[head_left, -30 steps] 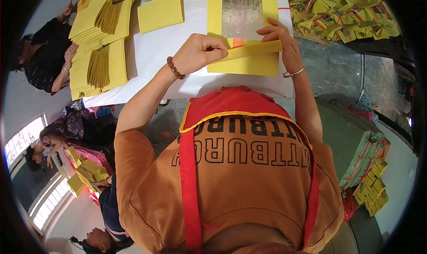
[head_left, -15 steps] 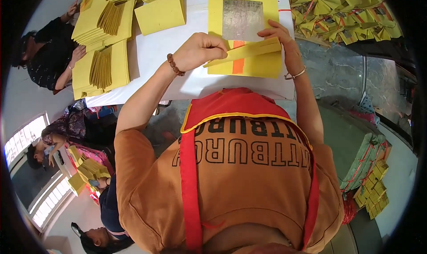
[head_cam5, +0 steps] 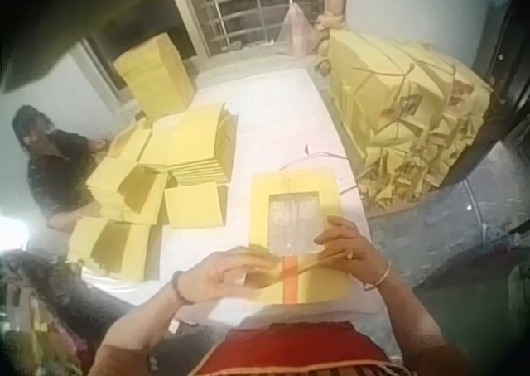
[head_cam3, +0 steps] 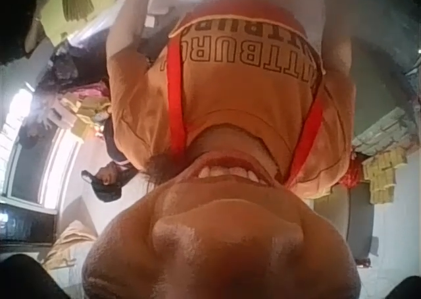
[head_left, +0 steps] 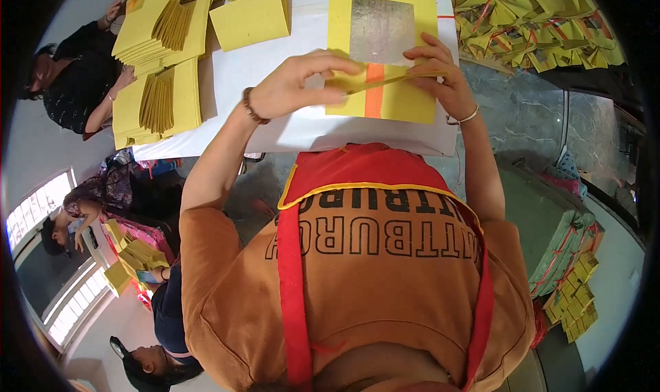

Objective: Folding and stacking individual sheets of yellow paper into organized bundles.

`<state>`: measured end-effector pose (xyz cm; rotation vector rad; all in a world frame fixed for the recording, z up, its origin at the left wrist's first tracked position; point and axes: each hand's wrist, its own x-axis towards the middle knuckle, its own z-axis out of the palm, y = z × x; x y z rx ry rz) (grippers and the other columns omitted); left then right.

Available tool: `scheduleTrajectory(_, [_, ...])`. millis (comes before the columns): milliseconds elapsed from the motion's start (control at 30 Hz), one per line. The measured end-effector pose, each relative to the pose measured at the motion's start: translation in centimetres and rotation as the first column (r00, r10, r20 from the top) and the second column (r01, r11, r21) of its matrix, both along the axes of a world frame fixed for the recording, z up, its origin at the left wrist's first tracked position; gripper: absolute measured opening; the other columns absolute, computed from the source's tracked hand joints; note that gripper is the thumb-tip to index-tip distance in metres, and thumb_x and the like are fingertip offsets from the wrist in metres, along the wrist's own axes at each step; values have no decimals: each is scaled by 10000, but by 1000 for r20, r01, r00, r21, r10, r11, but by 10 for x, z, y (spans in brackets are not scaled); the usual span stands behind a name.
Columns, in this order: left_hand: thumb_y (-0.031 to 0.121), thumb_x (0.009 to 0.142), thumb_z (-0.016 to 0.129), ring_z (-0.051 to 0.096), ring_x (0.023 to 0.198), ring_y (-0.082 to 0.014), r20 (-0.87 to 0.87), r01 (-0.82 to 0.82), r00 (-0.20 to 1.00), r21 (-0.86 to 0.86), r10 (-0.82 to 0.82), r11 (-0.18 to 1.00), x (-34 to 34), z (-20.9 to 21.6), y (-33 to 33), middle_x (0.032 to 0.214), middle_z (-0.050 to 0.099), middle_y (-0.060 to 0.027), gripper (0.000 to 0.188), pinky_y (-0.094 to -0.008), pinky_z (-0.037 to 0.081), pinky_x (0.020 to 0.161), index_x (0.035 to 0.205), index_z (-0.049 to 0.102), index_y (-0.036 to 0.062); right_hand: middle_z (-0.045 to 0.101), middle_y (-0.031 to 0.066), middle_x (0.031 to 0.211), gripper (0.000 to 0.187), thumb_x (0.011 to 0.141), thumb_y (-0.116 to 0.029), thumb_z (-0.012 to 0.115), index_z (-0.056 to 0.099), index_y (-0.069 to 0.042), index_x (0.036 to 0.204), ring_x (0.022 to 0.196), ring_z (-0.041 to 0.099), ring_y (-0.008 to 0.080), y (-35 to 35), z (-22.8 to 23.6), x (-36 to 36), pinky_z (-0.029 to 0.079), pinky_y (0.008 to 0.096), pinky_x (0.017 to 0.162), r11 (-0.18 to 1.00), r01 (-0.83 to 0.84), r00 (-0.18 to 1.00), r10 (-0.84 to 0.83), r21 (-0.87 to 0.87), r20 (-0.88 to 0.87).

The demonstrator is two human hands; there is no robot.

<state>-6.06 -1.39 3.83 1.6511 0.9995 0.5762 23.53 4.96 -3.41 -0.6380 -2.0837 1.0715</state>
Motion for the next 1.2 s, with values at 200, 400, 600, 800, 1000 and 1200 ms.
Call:
scheduleTrajectory(200, [246, 721, 711, 402, 1225, -290, -415, 119, 885, 638, 210, 761, 3, -30, -8, 1326, 475, -75, 628, -405, 309, 1002, 1301, 491, 145, 608, 1, 1130, 206, 751, -40, 668, 673, -111, 945, 1279, 348, 273, -3, -5, -5, 259, 387, 1060, 998, 41, 997, -44, -53, -58])
scheduleTrajectory(400, [131, 746, 573, 519, 1098, -281, -443, 242, 810, 850, 384, 469, 10, -12, -20, 1211, 565, -77, 451, -383, 423, 878, 1194, 570, 80, 630, 7, 1077, 243, 756, -124, 640, 659, -163, 996, 1191, 475, 262, -9, 42, 5, 234, 419, 1061, 913, 14, 959, -127, 407, 251])
scheduleTrajectory(600, [22, 733, 540, 578, 1005, -255, -359, 143, 919, 688, 163, 712, 15, -2, -56, 1080, 611, -108, 353, -344, 474, 845, 1084, 580, 29, 619, 17, 1085, 268, 739, -163, 651, 650, -168, 1007, 1142, 524, 265, -52, 52, 9, 310, 447, 1018, 949, -18, 947, -85, 313, 311])
scheduleTrajectory(800, [85, 805, 557, 613, 819, -309, -181, -77, 964, 509, 194, 857, 8, -3, -43, 919, 633, -128, 237, -369, 495, 748, 1035, 591, 36, 630, 21, 1045, 220, 744, -147, 661, 649, -111, 961, 1097, 542, 256, -50, 61, -4, 368, 430, 935, 920, 72, 962, -166, 386, 216])
scheduleTrajectory(1000, [241, 936, 488, 601, 712, -219, -311, -211, 928, 13, 205, 977, 11, 0, -26, 842, 640, -100, 279, -313, 467, 646, 1056, 596, 13, 657, 56, 931, 202, 803, -156, 649, 635, -50, 975, 851, 614, 204, -47, 56, -4, 440, 311, 734, 952, 231, 952, -179, -200, 250])
scheduleTrajectory(1200, [281, 944, 490, 427, 566, -44, 73, -506, 823, -354, 563, 786, 21, -25, -7, 651, 533, 32, 301, -215, 378, 551, 941, 620, 9, 652, 67, 905, 242, 867, -160, 608, 591, 20, 1029, 761, 585, 90, -46, 55, -26, 463, 234, 662, 772, 369, 921, -378, -518, 93])
